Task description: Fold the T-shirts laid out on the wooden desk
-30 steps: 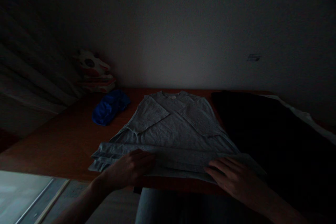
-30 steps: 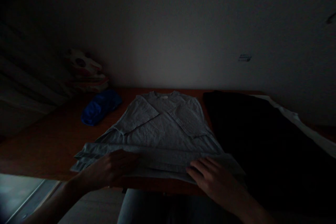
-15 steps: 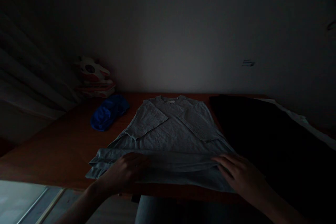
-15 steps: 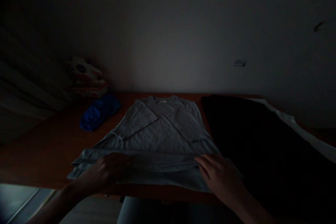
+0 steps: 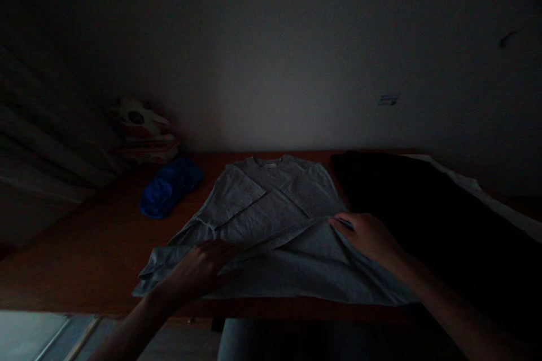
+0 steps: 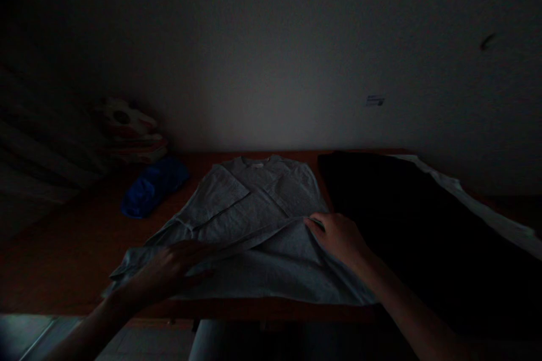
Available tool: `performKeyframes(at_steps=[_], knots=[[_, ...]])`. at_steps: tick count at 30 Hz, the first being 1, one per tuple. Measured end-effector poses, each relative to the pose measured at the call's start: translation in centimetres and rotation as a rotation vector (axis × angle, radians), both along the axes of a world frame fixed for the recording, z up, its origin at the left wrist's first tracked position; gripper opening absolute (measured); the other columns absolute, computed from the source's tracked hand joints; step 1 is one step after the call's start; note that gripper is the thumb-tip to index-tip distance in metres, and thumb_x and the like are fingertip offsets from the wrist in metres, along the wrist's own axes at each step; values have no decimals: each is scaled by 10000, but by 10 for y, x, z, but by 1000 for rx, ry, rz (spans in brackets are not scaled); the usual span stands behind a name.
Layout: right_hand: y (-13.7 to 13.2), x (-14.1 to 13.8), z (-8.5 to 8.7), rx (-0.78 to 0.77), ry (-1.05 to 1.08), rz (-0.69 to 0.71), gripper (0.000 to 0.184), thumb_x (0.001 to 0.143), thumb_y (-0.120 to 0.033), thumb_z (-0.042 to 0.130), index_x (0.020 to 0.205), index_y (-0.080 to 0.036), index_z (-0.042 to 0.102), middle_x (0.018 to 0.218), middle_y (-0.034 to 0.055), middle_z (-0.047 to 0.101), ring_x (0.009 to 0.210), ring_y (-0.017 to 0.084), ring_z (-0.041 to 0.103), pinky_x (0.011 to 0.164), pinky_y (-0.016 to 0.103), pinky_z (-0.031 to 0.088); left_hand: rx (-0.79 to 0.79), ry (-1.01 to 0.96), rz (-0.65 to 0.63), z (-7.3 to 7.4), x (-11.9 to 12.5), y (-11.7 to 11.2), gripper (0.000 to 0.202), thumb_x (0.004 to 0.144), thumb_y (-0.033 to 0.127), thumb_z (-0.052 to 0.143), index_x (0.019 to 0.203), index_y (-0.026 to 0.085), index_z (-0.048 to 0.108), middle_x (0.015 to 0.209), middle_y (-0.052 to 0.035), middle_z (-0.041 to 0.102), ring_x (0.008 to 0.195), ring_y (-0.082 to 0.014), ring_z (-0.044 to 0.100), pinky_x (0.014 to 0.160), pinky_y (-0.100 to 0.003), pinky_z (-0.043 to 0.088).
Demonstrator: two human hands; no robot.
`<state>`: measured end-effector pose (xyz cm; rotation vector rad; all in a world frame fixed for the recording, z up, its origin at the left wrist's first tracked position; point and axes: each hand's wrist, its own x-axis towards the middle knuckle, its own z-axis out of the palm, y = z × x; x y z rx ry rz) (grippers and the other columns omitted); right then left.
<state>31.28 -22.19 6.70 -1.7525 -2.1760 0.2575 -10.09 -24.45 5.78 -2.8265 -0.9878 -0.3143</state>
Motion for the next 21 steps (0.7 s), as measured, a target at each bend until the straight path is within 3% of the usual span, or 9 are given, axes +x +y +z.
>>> performKeyframes(at_steps=[5, 8, 13, 16, 21], knots=[[15, -2, -10, -50, -126, -14, 376, 1000, -447, 442, 920, -256, 756, 856, 59, 798, 792, 241, 757, 639, 302, 481, -3, 89, 30, 2, -2, 10, 456, 871, 10, 524, 1262, 211, 645, 1083, -73, 762, 936, -218, 737, 815, -333, 599], [20, 3, -16, -67, -181, -24, 375, 995, -461, 455, 859, -249, 733, 776, 52, 768, 717, 229, 727, 596, 298, 442, -48, 102, 62, 7, -11, 16, 569, 824, -7, 533, 1337, 228, 603, 1105, -67, 756, 968, -216, 733, 837, -327, 589], [17, -2, -14, 230, -288, 93, 112, 911, -225, 600, 987, -213, 682, 1030, 83, 724, 953, 261, 677, 780, 359, 489, -101, 126, 55, 14, -18, 25, 743, 811, 92, 631, 1495, 312, 442, 1374, -55, 652, 1149, -245, 673, 952, -370, 553], [13, -19, -16, 324, -331, 193, 197, 889, -102, 581, 1023, -213, 673, 1049, 77, 694, 1004, 263, 651, 869, 406, 496, -84, 165, 34, 11, -18, 38, 648, 810, 37, 593, 1389, 326, 558, 1316, -42, 680, 1097, -233, 687, 930, -371, 554], [11, -43, -36, 216, -160, 220, 160, 918, -144, 591, 1022, -226, 682, 1040, 55, 676, 947, 202, 680, 847, 333, 544, -147, 131, 116, 12, -24, 63, 364, 780, 33, 567, 1050, 227, 713, 1143, -61, 727, 1065, -231, 688, 937, -357, 540]])
